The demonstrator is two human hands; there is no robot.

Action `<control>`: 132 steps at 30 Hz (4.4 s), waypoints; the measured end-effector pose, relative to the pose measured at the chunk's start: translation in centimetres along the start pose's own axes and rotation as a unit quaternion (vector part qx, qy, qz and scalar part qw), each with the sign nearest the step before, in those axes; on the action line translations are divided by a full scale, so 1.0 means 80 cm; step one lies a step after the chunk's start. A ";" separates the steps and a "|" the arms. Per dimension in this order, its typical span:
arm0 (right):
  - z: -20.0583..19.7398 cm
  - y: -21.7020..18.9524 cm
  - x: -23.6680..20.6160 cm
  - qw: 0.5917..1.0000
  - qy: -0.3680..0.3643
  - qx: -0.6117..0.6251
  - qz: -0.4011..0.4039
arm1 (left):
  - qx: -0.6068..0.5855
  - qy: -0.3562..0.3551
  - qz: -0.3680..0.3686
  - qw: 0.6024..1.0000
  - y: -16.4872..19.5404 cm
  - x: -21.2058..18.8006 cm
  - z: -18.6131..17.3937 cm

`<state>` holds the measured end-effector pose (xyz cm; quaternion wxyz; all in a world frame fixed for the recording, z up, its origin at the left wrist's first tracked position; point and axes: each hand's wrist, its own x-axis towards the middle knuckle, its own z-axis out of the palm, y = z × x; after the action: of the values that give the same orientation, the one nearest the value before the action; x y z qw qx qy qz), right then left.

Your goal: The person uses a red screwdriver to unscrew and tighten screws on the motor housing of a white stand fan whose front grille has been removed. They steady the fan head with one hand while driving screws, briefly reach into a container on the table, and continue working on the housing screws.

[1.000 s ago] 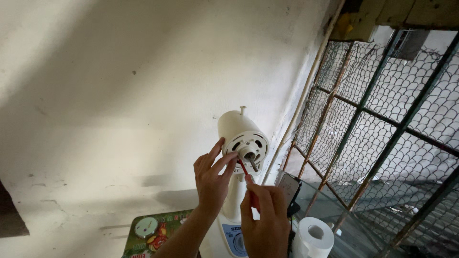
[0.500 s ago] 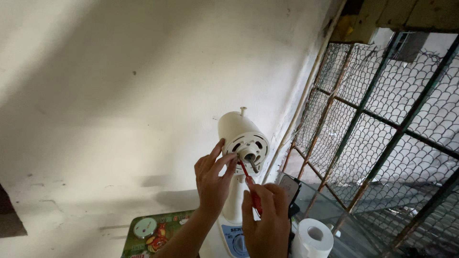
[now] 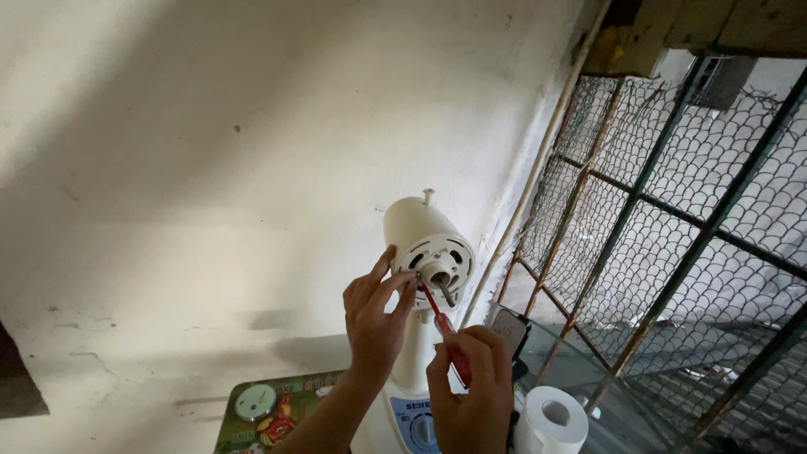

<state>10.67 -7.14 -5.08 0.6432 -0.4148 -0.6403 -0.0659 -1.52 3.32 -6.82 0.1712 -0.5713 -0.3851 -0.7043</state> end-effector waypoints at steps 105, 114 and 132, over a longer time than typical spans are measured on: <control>-0.008 -0.008 0.016 0.995 -0.034 -0.068 0.062 | 0.066 -0.006 0.061 0.996 -0.009 -0.003 0.006; -0.008 -0.015 0.019 0.978 -0.061 -0.073 0.185 | 0.042 -0.003 0.041 0.998 -0.004 0.002 0.003; -0.007 -0.015 0.015 0.997 -0.060 -0.045 -0.011 | 0.055 -0.001 0.042 0.998 -0.004 -0.001 0.007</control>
<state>10.61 -7.71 -3.39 0.5834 -0.4394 -0.6787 -0.0772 -1.38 3.91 -6.95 0.2314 -0.5772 -0.3991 -0.6738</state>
